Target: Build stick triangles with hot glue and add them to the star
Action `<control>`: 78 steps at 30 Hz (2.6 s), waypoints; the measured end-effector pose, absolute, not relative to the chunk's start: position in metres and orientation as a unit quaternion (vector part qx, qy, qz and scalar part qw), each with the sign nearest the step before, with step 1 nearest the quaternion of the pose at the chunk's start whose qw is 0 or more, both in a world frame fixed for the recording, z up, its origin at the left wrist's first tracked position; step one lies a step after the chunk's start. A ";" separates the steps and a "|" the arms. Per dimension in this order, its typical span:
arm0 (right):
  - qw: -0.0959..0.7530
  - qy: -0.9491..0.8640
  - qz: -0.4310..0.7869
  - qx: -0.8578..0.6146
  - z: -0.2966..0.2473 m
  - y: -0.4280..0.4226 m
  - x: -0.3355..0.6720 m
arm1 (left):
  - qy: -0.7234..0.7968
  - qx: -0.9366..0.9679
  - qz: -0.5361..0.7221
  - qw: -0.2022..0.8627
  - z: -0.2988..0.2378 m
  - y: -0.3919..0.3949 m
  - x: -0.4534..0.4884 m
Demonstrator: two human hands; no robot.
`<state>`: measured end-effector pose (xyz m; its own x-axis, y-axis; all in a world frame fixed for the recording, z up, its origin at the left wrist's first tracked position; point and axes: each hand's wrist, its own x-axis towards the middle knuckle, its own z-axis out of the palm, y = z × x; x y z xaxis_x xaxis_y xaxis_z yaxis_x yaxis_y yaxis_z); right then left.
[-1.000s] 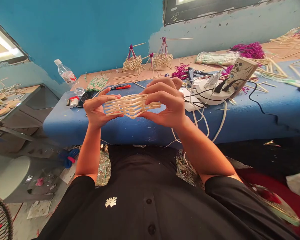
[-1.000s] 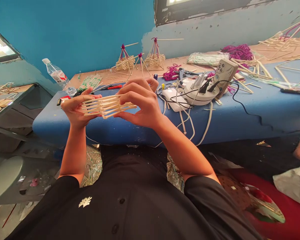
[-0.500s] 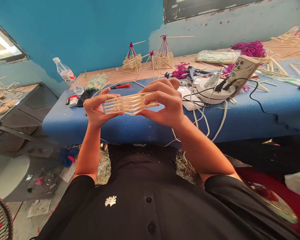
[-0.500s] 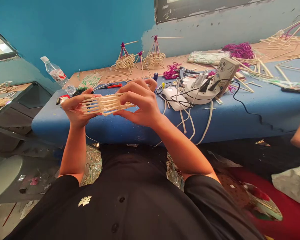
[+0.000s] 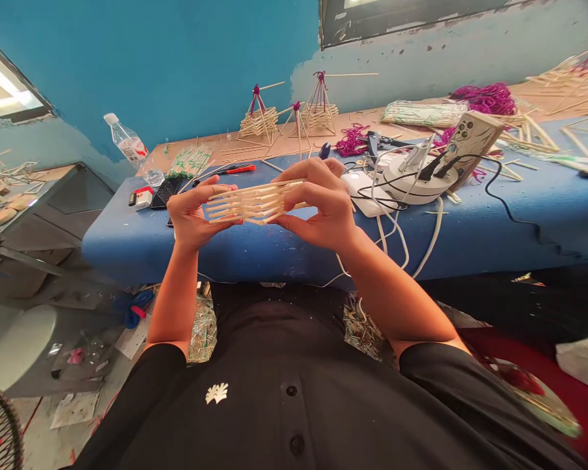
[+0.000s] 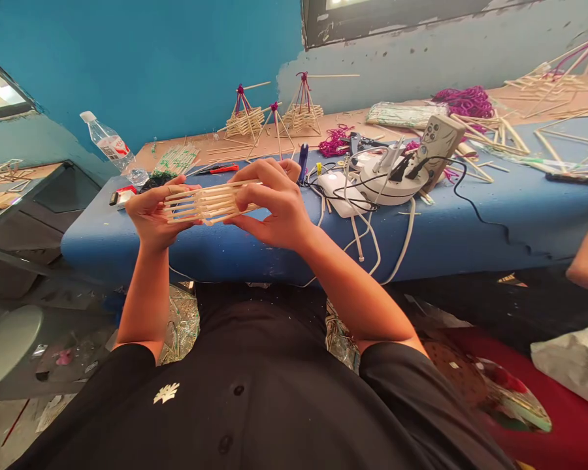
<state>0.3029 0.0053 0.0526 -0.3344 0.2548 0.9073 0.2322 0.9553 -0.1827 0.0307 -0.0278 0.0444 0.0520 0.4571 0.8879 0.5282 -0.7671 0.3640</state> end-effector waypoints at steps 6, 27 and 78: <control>0.594 -0.799 0.025 -0.093 0.050 0.004 0.302 | -0.315 -0.711 -0.628 -0.030 0.041 -0.030 0.035; 0.518 -0.779 0.314 -0.160 0.041 0.008 0.313 | -0.434 -0.654 -0.558 -0.270 0.023 -0.047 0.018; 0.342 -0.560 0.683 -0.322 -0.006 0.037 0.302 | -0.519 -0.430 -0.572 -0.467 -0.009 -0.049 0.054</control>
<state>0.3020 0.0374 -0.0056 -0.5585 0.8276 -0.0567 -0.1066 -0.1394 -0.9845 0.0545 -0.0491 -0.0086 -0.1934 0.9811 0.0081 -0.0878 -0.0256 0.9958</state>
